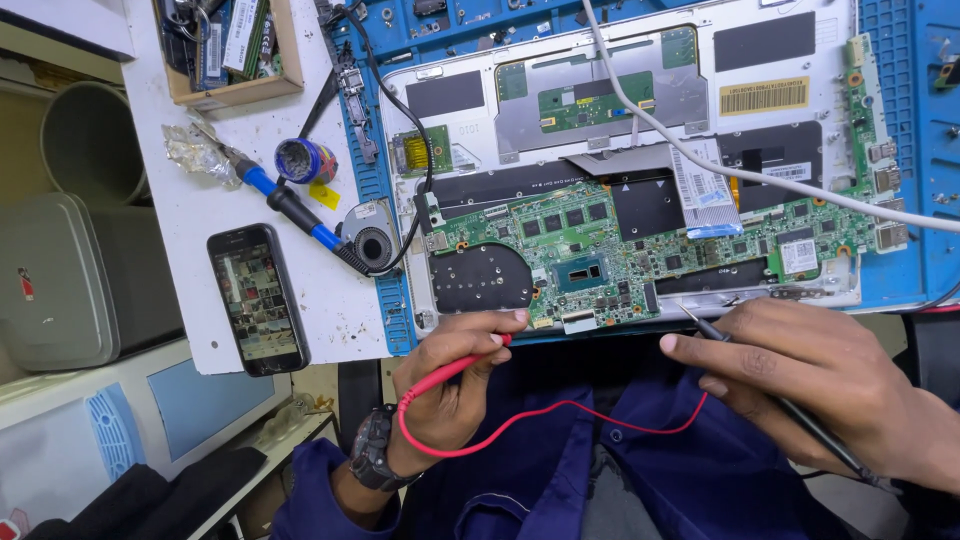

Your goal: Testing a laptop motherboard using a multimeter while referencing a circuit diagram on a smartphone

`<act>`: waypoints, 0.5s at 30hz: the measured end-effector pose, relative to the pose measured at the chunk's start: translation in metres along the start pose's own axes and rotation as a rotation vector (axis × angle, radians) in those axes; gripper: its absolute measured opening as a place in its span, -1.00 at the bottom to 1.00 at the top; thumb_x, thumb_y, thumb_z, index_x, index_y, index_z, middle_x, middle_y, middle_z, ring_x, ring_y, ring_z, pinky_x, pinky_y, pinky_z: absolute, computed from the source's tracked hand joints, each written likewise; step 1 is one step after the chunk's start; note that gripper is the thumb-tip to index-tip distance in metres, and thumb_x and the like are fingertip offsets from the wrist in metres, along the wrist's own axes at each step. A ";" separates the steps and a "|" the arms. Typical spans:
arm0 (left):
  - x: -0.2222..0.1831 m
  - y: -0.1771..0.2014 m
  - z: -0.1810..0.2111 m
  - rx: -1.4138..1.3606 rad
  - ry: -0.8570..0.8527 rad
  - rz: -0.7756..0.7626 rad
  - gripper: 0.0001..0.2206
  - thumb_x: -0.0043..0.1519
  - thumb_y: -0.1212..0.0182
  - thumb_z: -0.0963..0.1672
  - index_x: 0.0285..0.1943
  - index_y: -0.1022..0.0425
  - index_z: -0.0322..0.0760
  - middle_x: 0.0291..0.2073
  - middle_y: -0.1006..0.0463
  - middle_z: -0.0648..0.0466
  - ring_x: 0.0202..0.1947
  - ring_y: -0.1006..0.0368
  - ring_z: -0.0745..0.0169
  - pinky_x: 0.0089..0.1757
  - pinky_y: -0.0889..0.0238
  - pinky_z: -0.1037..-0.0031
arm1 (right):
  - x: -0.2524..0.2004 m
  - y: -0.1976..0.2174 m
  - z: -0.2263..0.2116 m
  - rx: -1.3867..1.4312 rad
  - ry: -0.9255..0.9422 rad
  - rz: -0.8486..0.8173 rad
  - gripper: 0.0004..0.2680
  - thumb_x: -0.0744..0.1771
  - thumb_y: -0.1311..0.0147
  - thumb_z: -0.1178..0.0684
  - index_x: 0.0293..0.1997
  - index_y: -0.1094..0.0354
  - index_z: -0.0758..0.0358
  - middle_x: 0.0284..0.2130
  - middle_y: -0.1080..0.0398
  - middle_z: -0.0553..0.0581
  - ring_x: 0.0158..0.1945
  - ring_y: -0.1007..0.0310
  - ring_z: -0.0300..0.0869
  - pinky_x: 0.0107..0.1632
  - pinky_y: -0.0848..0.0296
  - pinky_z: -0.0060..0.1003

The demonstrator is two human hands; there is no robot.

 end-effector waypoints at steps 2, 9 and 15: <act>0.000 0.000 0.000 0.025 -0.001 -0.001 -0.89 0.34 -0.11 -0.31 -0.03 -0.35 -0.35 -0.12 -0.61 -0.24 -0.01 -0.65 -0.17 0.05 -0.64 0.23 | -0.002 -0.002 0.002 -0.001 -0.005 -0.010 -0.73 0.34 -0.06 0.10 0.17 -0.41 0.23 -0.40 -0.42 0.13 -0.41 -0.40 -0.02 -0.31 -0.36 -0.07; 0.002 0.000 0.004 0.100 -0.006 -0.009 -0.89 0.33 -0.14 -0.31 -0.07 -0.37 -0.35 -0.12 -0.62 -0.23 -0.03 -0.66 -0.15 0.02 -0.63 0.29 | -0.009 -0.006 0.008 -0.008 -0.023 -0.040 -0.70 0.33 -0.08 0.09 0.22 -0.38 0.18 -0.37 -0.47 0.10 -0.37 -0.46 -0.05 -0.29 -0.39 -0.03; 0.003 -0.001 0.002 0.145 0.009 -0.004 -0.92 0.33 -0.14 -0.30 -0.13 -0.41 -0.31 -0.13 -0.65 -0.16 -0.06 -0.69 -0.07 -0.03 -0.61 0.37 | -0.002 -0.002 0.003 0.006 -0.022 -0.014 -0.73 0.33 -0.06 0.11 0.17 -0.41 0.23 -0.41 -0.42 0.12 -0.41 -0.41 -0.04 -0.32 -0.37 -0.08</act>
Point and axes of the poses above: each hand's wrist, its own x-axis towards the middle knuckle, its own y-axis out of the back of the hand, z = x × y, the point moved 9 cm from there along x, towards the middle knuckle
